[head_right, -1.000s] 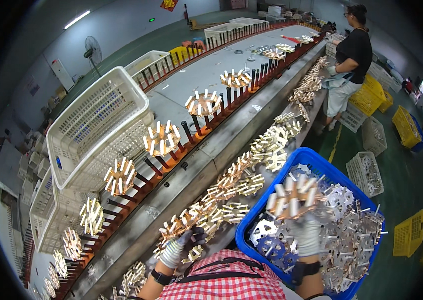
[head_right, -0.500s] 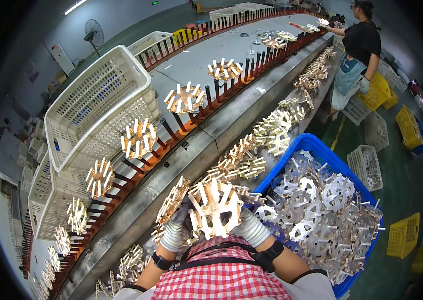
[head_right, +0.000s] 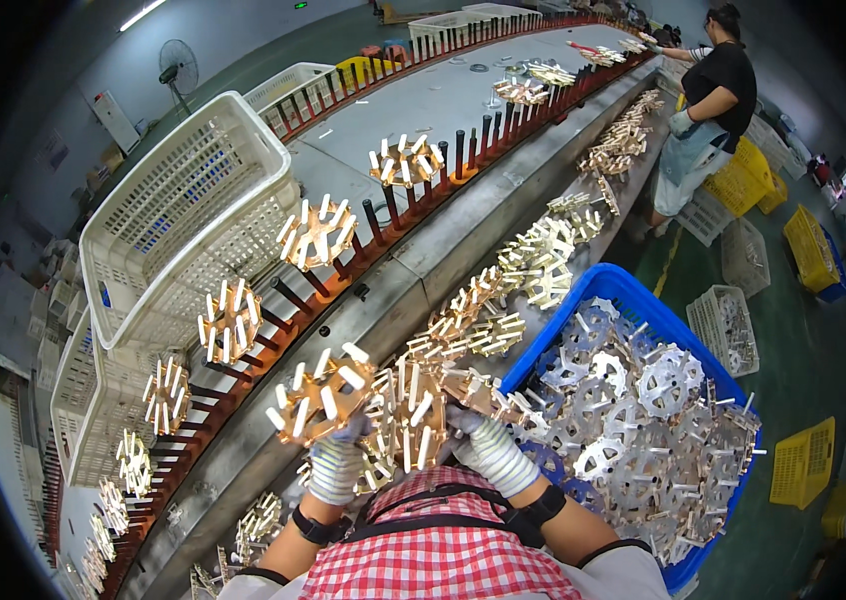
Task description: The person repeatedly picks up white plastic star-shaped holders from a blue bin and places them onto a moving conveyor belt. The person works alongside other employees in a factory setting, continuously loading the holders onto the belt for processing.
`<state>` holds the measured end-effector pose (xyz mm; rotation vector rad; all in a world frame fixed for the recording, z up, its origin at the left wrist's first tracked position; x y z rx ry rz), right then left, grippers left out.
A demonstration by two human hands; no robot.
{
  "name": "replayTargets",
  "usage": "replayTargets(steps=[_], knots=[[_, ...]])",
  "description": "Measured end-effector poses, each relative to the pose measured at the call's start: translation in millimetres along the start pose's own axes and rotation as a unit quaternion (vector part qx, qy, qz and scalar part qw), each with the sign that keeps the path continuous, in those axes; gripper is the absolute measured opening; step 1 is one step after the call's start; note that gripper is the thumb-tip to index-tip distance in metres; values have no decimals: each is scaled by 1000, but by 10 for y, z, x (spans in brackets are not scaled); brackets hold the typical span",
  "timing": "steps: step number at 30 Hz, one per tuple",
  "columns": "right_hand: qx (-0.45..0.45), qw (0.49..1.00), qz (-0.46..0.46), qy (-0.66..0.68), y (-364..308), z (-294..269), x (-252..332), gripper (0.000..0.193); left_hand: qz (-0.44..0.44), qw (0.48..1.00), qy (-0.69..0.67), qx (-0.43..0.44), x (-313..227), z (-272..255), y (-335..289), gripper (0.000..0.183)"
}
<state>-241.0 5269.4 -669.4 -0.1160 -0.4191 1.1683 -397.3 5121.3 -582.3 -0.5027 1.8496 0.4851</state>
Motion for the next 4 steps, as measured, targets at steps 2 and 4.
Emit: replayTargets(steps=[2,4], knots=[[-39,997,-55,-35,-12,-4,-44,39,17,1000,8,14,-110,78,28,34],[-31,989,-118,-85,-23,10,-30,41,27,999,24,21,-219,109,39,38]])
Point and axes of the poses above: each hand's wrist, its own y-axis towards the middle knuckle, its own z-axis out of the palm, x = y × z, the point moved 2 cm from there along y, towards the middle knuckle
